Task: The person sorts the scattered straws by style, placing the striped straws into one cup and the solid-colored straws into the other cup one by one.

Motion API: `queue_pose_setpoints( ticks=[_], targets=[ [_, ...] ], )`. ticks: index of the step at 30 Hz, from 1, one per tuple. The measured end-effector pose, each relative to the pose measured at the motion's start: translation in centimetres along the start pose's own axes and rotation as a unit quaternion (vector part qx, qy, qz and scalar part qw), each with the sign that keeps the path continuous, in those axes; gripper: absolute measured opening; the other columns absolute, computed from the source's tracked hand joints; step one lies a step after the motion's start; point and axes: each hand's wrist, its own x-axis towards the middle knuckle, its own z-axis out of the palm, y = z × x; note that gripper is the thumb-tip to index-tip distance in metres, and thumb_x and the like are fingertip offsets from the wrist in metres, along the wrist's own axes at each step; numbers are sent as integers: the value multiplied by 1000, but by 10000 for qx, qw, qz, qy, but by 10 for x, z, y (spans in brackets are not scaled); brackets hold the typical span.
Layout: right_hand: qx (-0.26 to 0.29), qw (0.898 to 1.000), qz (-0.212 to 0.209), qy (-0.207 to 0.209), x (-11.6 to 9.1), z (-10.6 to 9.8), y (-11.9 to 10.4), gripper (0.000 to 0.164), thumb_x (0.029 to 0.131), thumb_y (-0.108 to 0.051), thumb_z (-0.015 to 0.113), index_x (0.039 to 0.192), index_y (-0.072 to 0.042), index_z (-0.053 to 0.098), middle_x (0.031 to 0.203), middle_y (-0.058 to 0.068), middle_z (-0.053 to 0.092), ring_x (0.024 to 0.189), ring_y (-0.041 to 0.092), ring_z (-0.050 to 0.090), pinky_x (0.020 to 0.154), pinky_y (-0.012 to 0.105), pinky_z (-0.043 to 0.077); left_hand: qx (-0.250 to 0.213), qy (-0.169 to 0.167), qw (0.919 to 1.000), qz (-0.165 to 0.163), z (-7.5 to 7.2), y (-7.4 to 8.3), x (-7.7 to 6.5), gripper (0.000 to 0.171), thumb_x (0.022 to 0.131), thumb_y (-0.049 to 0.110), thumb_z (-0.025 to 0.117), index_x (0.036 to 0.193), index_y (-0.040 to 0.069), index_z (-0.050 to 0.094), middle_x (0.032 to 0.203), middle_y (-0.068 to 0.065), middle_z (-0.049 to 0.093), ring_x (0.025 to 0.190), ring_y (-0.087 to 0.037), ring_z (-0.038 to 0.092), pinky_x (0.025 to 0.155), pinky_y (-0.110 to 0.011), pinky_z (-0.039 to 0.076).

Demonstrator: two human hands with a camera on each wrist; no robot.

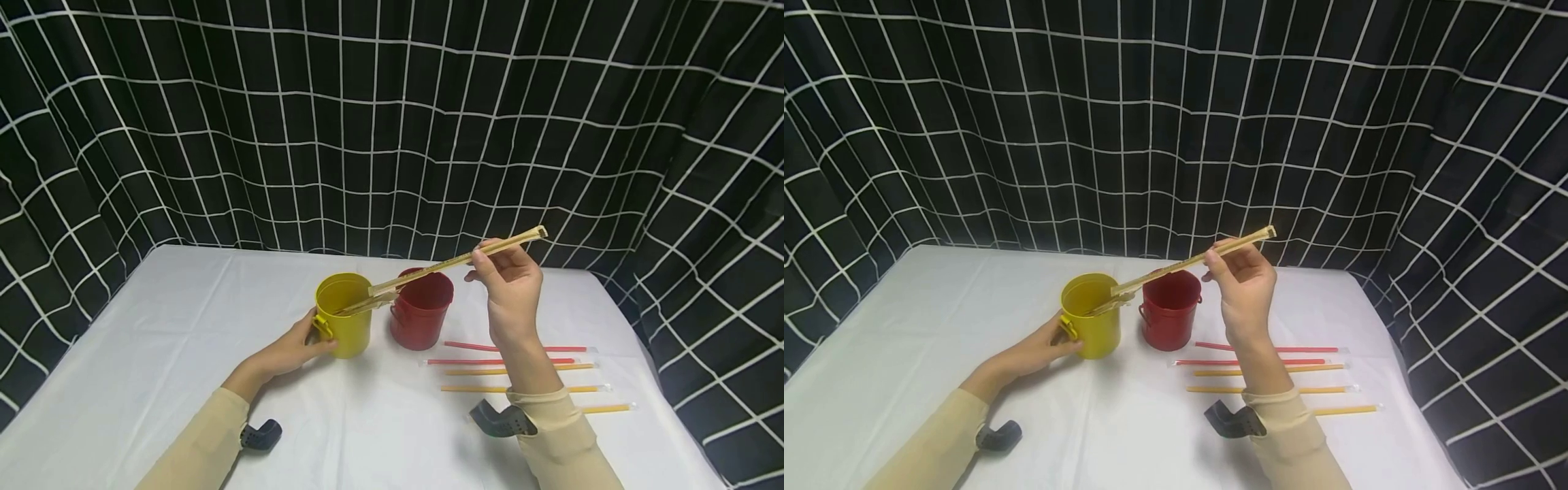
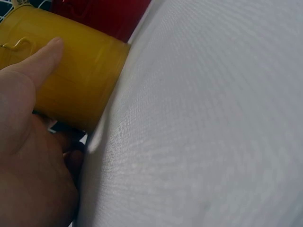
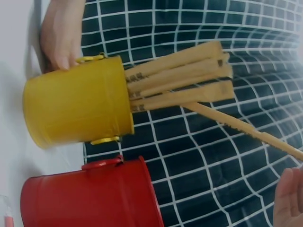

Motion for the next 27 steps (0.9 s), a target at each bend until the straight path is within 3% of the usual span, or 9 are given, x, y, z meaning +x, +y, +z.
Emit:
queue_pose_setpoints(
  ticks=[7, 12, 16, 21, 27],
  targets=[
    [-715, 9971, -60, -249, -7, 7, 7, 25, 89, 13, 66, 100, -9, 71, 89, -1, 74, 81, 8, 69, 66, 20, 60, -22, -5, 10000, 25, 2, 5, 2, 98, 96, 48, 65, 164, 19, 2, 172, -13, 5, 160, -35, 1, 127, -63, 2],
    [-1160, 9926, 9, -370, -16, 14, 15, 16, 88, 11, 68, 103, 7, 67, 90, -7, 73, 82, 6, 69, 73, 18, 60, -3, 17, 10000, -42, 2, 2, -1, 100, 95, 51, 65, 164, 19, 0, 172, -14, 5, 159, -38, 2, 126, -64, 3],
    [-1474, 9877, 39, -523, -23, 20, 22, 20, 88, 8, 70, 105, 16, 63, 93, -9, 73, 86, 6, 70, 81, 18, 60, -28, -2, 10000, -34, 2, -1, -4, 99, 95, 51, 65, 164, 20, 1, 172, -13, 5, 159, -37, 1, 127, -64, 3],
    [-1666, 9825, 58, -836, -26, 24, 27, 18, 88, 9, 69, 106, 14, 65, 97, -8, 72, 92, 7, 70, 89, 20, 59, 17, 11, 10000, 68, 0, 0, -3, 99, 95, 51, 65, 164, 19, 1, 172, -14, 6, 159, -37, 2, 127, -64, 3],
    [-1799, 9790, 10, -963, -28, 26, 29, 16, 91, 7, 66, 106, 12, 68, 97, -9, 74, 89, 4, 70, 83, 17, 59, 51, 21, 9999, 86, 0, 1, -2, 99, 96, 50, 64, 164, 17, 1, 172, -15, 6, 159, -38, 3, 126, -64, 4]
  ],
)
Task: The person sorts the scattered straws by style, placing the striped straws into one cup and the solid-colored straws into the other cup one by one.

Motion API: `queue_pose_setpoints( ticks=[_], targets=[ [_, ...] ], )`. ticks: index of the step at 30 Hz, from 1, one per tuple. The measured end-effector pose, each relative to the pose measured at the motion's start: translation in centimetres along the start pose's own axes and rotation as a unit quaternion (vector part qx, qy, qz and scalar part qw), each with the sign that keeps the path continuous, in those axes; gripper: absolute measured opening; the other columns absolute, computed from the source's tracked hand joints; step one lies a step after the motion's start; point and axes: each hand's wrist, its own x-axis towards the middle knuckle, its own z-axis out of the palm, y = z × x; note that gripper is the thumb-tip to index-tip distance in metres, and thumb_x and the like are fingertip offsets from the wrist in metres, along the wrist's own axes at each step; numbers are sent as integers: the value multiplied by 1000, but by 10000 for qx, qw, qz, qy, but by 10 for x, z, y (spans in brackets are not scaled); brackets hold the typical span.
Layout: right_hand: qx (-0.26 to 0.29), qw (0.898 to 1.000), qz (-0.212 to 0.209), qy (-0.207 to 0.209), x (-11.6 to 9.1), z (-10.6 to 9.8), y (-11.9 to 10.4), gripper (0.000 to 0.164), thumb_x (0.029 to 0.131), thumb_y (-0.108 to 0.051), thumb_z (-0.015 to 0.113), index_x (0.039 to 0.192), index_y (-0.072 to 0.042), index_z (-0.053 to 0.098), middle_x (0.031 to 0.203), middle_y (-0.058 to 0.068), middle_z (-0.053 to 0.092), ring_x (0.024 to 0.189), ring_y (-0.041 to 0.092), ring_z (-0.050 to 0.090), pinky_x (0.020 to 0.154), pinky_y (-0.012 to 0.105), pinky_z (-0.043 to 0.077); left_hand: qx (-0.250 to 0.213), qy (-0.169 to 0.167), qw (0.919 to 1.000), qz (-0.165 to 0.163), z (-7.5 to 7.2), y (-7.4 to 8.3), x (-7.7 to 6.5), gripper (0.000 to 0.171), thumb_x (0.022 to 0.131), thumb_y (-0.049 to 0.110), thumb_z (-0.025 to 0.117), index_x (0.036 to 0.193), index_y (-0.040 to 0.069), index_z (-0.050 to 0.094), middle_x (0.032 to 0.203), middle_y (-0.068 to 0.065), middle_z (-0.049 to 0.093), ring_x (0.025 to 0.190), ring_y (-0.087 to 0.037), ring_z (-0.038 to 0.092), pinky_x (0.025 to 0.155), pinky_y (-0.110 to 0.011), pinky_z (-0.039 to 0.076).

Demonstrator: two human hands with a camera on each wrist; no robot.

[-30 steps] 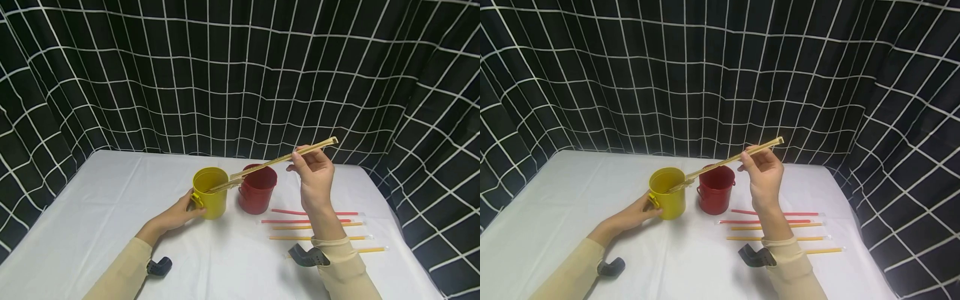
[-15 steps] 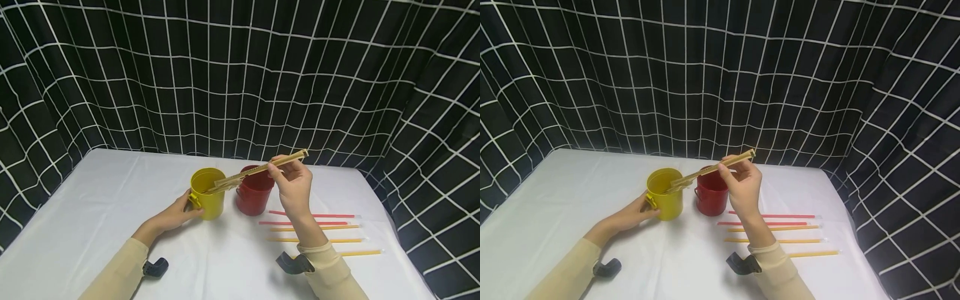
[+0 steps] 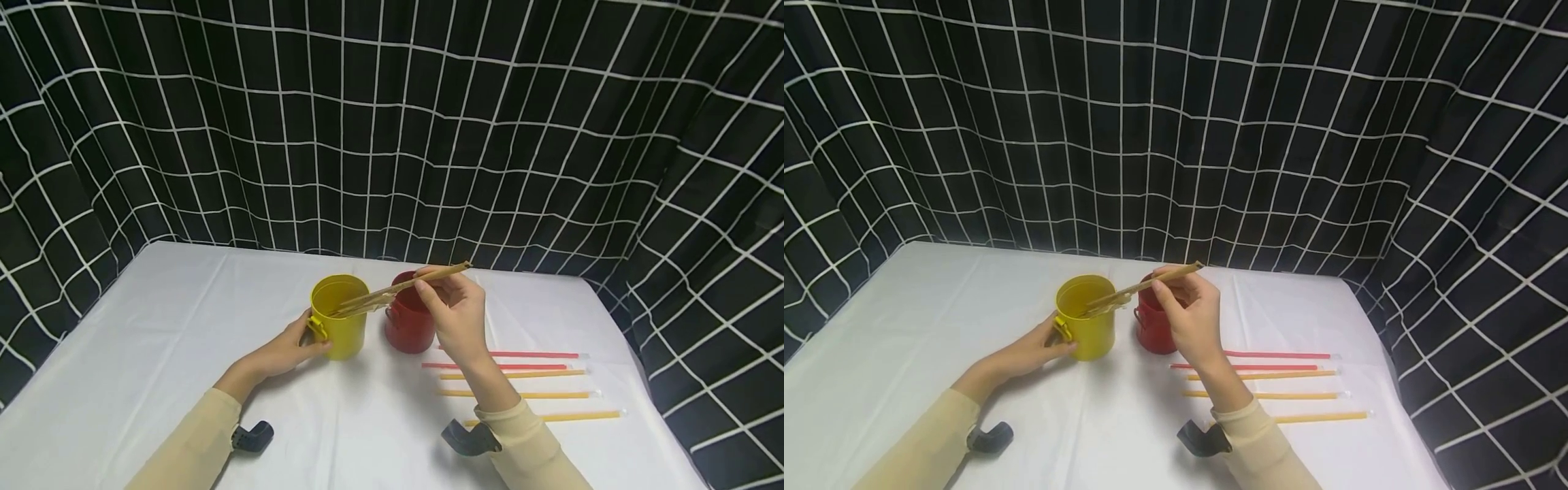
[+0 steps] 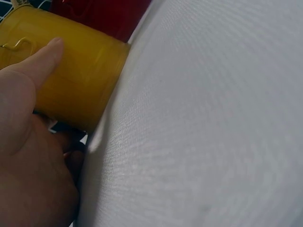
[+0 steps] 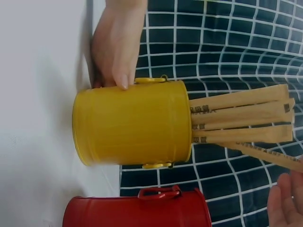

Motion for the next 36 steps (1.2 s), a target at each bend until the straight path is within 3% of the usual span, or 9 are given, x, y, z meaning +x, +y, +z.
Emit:
queue_pose_setpoints(
  ticks=[7, 14, 17, 21, 24, 29, 36],
  targets=[
    [-133, 9996, -148, -194, -2, 1, 2, 18, 92, 8, 65, 109, 14, 68, 103, -14, 73, 92, 3, 71, 85, 16, 58, -59, -24, 9999, -78, 2, -2, -2, 97, 96, 47, 64, 164, 19, 1, 172, -15, 6, 159, -38, 2, 126, -64, 3],
    [225, 9945, -23, -1018, 0, 3, 1, 23, 96, 7, 60, 117, 15, 66, 109, -3, 73, 99, 4, 71, 92, 22, 60, -114, -26, 9998, 131, -2, 3, 3, 95, 97, 44, 64, 164, 20, 2, 172, -14, 7, 159, -37, 2, 127, -63, 3],
    [211, 9910, 123, -1313, 0, 4, 0, 23, 95, 7, 60, 117, 15, 66, 110, -7, 72, 102, 3, 69, 95, 25, 59, -81, -9, 10000, 57, -4, 7, 2, 96, 97, 45, 64, 164, 18, 2, 172, -16, 6, 159, -38, 2, 126, -64, 3],
    [-93, 9878, 258, -1530, -3, 5, 2, 23, 96, 5, 62, 117, 13, 67, 112, 6, 74, 102, 0, 68, 96, 21, 57, -50, 23, 9999, -91, -3, 9, -1, 97, 96, 46, 64, 164, 17, 2, 172, -16, 5, 159, -39, 2, 126, -65, 2],
    [-217, 9860, 312, -1622, -5, 6, 4, 23, 96, 3, 62, 117, 12, 66, 113, 28, 69, 98, -1, 69, 94, 18, 57, -75, 27, 9999, -122, 0, 4, -1, 97, 96, 47, 65, 164, 17, 2, 172, -15, 5, 159, -38, 2, 126, -64, 2],
    [-134, 9829, 498, -1769, -7, 8, 5, 25, 96, 2, 62, 119, 12, 65, 112, 31, 69, 95, 5, 69, 90, 18, 58, -145, 14, 9999, 73, 1, -1, 1, 96, 97, 45, 64, 164, 16, 3, 172, -15, 7, 159, -37, 3, 127, -63, 3],
    [-203, 9734, 817, -2130, -9, 9, 7, 31, 98, 0, 59, 128, 10, 61, 122, 31, 67, 101, 1, 67, 91, 18, 57, -157, -32, 9997, 169, 0, -3, 2, 94, 98, 44, 64, 164, 17, 3, 172, -14, 8, 159, -37, 3, 127, -63, 2]
  ],
)
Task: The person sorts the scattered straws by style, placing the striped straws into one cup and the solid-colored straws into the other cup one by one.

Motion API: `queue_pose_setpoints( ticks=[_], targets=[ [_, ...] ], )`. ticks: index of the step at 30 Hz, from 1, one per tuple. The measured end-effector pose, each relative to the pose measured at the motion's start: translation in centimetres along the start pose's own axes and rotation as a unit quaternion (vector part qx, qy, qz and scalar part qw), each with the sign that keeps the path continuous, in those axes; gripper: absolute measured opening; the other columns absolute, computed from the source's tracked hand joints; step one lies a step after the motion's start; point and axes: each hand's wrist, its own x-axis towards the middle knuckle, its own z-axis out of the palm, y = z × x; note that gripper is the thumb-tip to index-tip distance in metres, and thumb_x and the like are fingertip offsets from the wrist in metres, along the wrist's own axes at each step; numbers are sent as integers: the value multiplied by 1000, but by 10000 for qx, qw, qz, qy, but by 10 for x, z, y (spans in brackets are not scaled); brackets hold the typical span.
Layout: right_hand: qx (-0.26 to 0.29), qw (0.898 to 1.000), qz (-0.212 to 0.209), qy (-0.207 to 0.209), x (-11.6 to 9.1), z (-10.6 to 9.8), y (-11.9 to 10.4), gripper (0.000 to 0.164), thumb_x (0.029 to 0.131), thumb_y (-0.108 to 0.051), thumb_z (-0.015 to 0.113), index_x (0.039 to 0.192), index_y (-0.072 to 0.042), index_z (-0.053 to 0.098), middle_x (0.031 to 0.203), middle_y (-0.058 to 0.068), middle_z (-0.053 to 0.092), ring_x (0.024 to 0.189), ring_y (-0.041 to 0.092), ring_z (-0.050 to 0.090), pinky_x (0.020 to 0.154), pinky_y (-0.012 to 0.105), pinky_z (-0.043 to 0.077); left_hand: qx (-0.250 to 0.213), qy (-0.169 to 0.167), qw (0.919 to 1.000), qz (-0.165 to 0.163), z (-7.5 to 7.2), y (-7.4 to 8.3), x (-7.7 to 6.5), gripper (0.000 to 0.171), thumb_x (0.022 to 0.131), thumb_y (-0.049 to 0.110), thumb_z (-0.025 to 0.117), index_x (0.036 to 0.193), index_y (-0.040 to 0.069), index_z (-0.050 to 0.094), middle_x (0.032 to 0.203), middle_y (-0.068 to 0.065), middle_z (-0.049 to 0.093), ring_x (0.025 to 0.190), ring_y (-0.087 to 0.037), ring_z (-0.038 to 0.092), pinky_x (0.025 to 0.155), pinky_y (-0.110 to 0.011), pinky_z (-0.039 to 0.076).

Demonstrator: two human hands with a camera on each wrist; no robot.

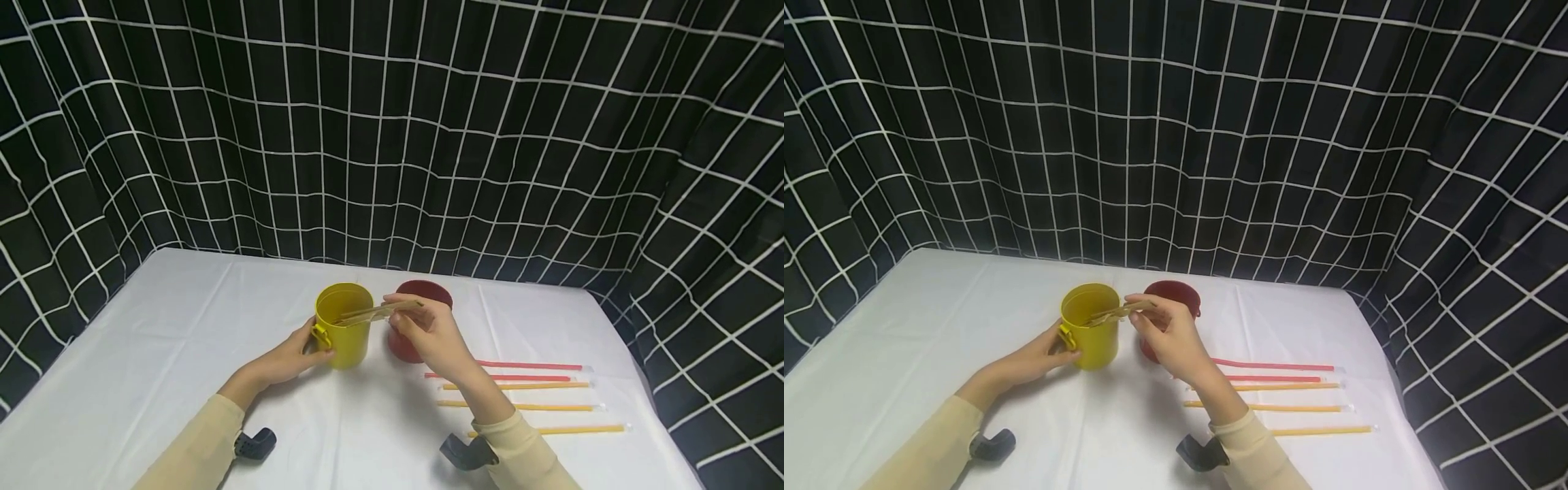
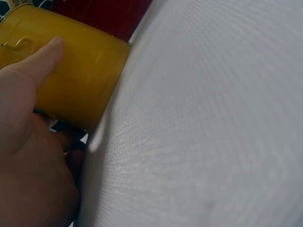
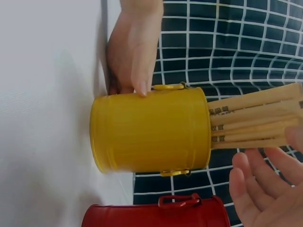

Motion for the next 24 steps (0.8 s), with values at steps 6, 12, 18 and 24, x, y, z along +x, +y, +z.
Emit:
queue_pose_setpoints(
  ticks=[6, 12, 18, 24],
  targets=[
    [12, 9992, -185, 363, 1, -1, -2, 27, 95, 2, 64, 122, 7, 65, 115, 27, 70, 98, 2, 70, 89, 20, 59, 29, 19, 10000, -64, 0, 1, -1, 95, 97, 45, 64, 164, 18, 3, 172, -14, 7, 159, -37, 2, 127, -64, 2],
    [106, 9952, -603, 766, 0, 0, -7, 19, 92, 3, 67, 111, 7, 70, 107, 22, 71, 94, 4, 72, 87, 22, 61, 34, 28, 9998, -168, -1, 3, -1, 96, 97, 45, 65, 164, 18, 3, 172, -13, 7, 159, -36, 2, 127, -64, 2],
    [3, 9973, -582, 441, 2, 0, -2, 20, 96, 2, 63, 113, 8, 71, 101, 23, 71, 84, 13, 67, 80, 23, 61, 19, 32, 9998, -215, 0, 7, 0, 96, 97, 46, 65, 164, 17, 2, 172, -13, 6, 160, -35, 1, 127, -63, 2],
    [-306, 9990, -312, 33, 2, 0, 3, 25, 100, -5, 56, 120, 4, 69, 102, 19, 72, 83, 15, 63, 79, 23, 60, 2, 50, 9997, -256, 0, 5, 0, 97, 96, 46, 65, 164, 17, 3, 172, -13, 7, 160, -36, 2, 127, -63, 2]
  ],
)
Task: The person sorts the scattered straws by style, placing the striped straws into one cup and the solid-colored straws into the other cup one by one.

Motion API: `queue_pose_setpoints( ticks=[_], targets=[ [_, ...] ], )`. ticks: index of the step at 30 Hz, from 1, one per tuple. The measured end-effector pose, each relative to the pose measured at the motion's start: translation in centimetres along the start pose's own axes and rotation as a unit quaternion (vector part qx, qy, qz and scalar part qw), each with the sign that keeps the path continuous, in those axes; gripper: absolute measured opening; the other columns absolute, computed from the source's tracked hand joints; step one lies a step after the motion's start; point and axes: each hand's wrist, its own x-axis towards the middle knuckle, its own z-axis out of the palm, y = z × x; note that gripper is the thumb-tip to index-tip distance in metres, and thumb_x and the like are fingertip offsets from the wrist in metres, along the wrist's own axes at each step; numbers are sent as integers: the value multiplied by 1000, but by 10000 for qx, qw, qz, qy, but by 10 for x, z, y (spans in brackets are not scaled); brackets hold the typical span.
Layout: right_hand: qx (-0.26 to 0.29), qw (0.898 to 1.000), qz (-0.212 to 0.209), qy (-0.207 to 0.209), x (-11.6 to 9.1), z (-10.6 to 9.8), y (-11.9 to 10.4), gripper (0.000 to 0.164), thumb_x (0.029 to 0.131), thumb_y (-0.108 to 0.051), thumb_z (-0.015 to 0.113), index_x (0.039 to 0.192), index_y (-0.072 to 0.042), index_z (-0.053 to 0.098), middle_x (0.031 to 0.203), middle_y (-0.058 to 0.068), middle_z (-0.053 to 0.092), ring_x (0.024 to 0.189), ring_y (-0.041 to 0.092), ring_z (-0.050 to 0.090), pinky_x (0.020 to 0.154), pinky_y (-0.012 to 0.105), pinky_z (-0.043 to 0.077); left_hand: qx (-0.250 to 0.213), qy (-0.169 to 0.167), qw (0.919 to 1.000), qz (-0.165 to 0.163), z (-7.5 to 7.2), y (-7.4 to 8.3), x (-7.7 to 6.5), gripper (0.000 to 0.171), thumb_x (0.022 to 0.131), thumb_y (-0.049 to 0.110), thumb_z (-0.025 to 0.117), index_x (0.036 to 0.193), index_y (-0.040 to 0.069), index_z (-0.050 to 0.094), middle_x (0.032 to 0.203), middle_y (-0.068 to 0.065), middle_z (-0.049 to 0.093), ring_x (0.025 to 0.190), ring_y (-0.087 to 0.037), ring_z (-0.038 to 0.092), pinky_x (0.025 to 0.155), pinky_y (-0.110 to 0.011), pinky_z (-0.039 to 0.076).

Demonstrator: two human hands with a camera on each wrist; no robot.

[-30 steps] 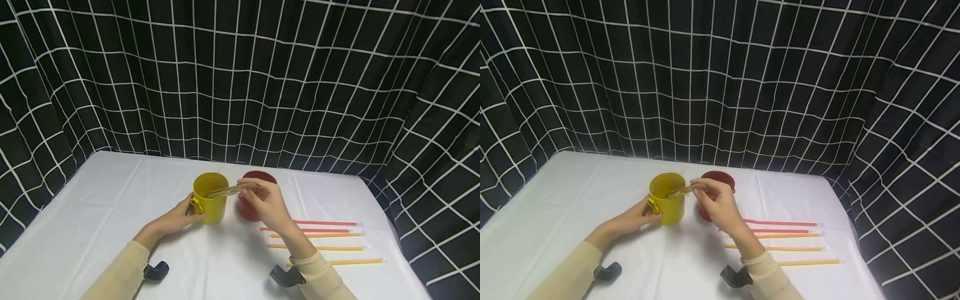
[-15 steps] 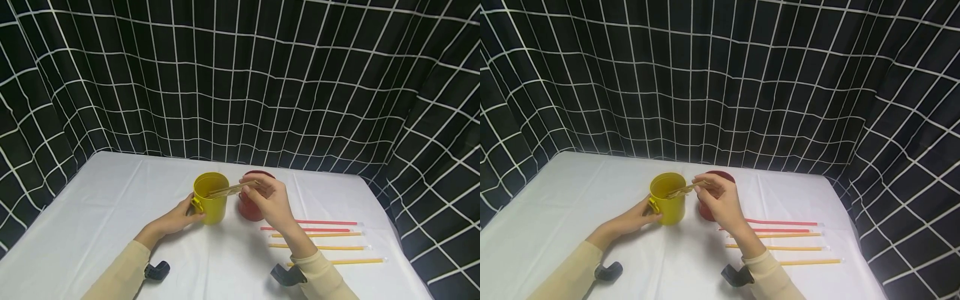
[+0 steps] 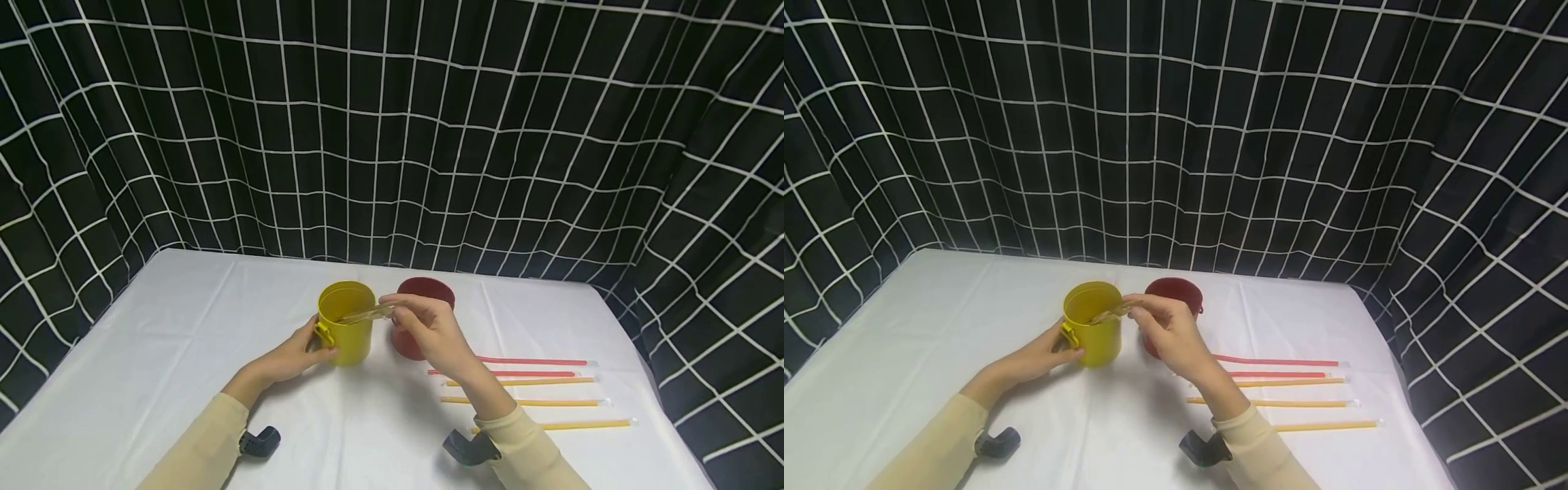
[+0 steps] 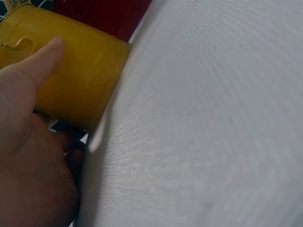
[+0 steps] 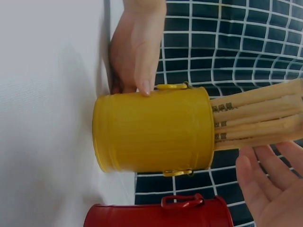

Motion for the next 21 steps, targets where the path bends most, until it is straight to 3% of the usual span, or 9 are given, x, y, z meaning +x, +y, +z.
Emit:
queue_pose_setpoints(
  ticks=[9, 15, 21],
  targets=[
    [158, 9998, -121, 56, 0, -3, -2, 27, 102, -8, 57, 121, 6, 68, 104, 28, 69, 83, 12, 65, 79, 28, 61, 0, -7, 10000, -7, 0, -2, -2, 96, 97, 45, 65, 164, 17, 3, 172, -14, 6, 159, -36, 1, 126, -64, 2],
    [129, 9997, -92, 167, 1, -10, -3, 25, 101, -7, 58, 119, 7, 67, 114, 28, 70, 91, 1, 69, 84, 29, 63, -5, -9, 10000, 12, 0, -2, -3, 98, 96, 47, 65, 165, 19, 1, 172, -14, 4, 159, -37, 0, 126, -65, 1],
    [171, 9996, -15, 232, 2, -14, -4, 24, 99, -4, 60, 119, 7, 68, 110, 22, 72, 91, 2, 69, 82, 27, 62, -13, 2, 10000, -39, -1, -3, 0, 99, 96, 48, 65, 165, 19, 1, 172, -14, 4, 159, -37, 0, 126, -64, 1]
  ],
)
